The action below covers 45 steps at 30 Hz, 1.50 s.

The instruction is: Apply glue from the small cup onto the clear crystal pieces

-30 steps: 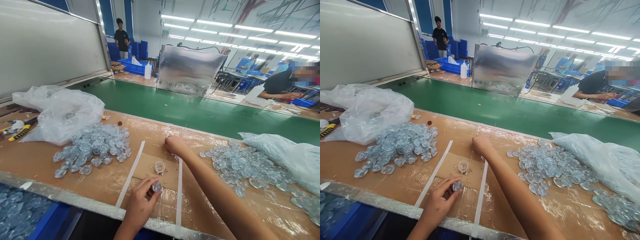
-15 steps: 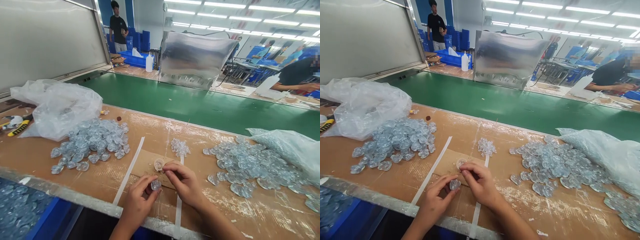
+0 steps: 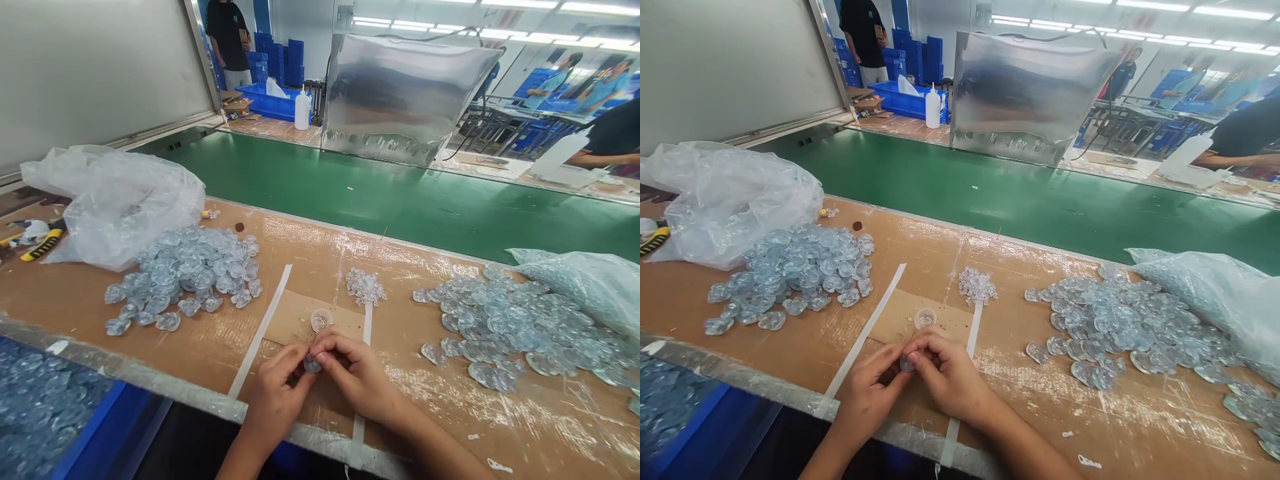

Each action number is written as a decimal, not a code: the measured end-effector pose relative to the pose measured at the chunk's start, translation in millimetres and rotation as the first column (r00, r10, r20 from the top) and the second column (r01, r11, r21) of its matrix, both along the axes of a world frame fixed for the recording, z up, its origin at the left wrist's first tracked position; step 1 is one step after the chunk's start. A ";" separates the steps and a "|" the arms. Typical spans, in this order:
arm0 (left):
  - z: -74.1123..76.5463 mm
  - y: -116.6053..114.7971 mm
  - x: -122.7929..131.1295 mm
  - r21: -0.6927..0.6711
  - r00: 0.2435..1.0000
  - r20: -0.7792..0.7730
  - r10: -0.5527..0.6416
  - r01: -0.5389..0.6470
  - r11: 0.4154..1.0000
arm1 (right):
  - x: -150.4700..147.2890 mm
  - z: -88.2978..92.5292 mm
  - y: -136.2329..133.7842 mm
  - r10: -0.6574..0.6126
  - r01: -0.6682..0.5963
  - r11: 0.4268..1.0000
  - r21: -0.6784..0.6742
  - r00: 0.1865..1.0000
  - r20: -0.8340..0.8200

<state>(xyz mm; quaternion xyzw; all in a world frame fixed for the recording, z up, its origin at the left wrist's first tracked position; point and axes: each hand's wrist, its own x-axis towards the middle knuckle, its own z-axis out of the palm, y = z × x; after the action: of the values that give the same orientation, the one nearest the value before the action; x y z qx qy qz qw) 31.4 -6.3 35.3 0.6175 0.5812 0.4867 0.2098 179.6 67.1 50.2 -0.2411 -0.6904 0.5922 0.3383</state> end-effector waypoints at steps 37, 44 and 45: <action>-0.4 -4.3 -1.9 0.287 0.967 -0.249 0.055 0.019 0.958 | 0.3 -0.9 5.2 0.321 -0.293 0.571 -0.766 0.940 -0.120; -5.6 -3.6 -1.9 0.313 0.983 -0.145 -0.116 0.156 0.937 | -5.3 -4.6 -2.9 0.295 -0.382 0.469 -0.796 0.918 -0.266; -6.3 -4.1 -2.3 0.312 0.982 -0.146 -0.117 0.157 0.937 | -6.6 -4.3 -4.8 0.267 -0.371 0.472 -0.800 0.925 -0.271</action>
<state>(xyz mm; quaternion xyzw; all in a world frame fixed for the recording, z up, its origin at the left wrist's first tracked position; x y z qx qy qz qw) 29.1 -10.4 28.9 0.7117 0.4614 0.5196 0.1028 173.0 62.2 45.9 -0.2077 -0.3343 0.9137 0.1014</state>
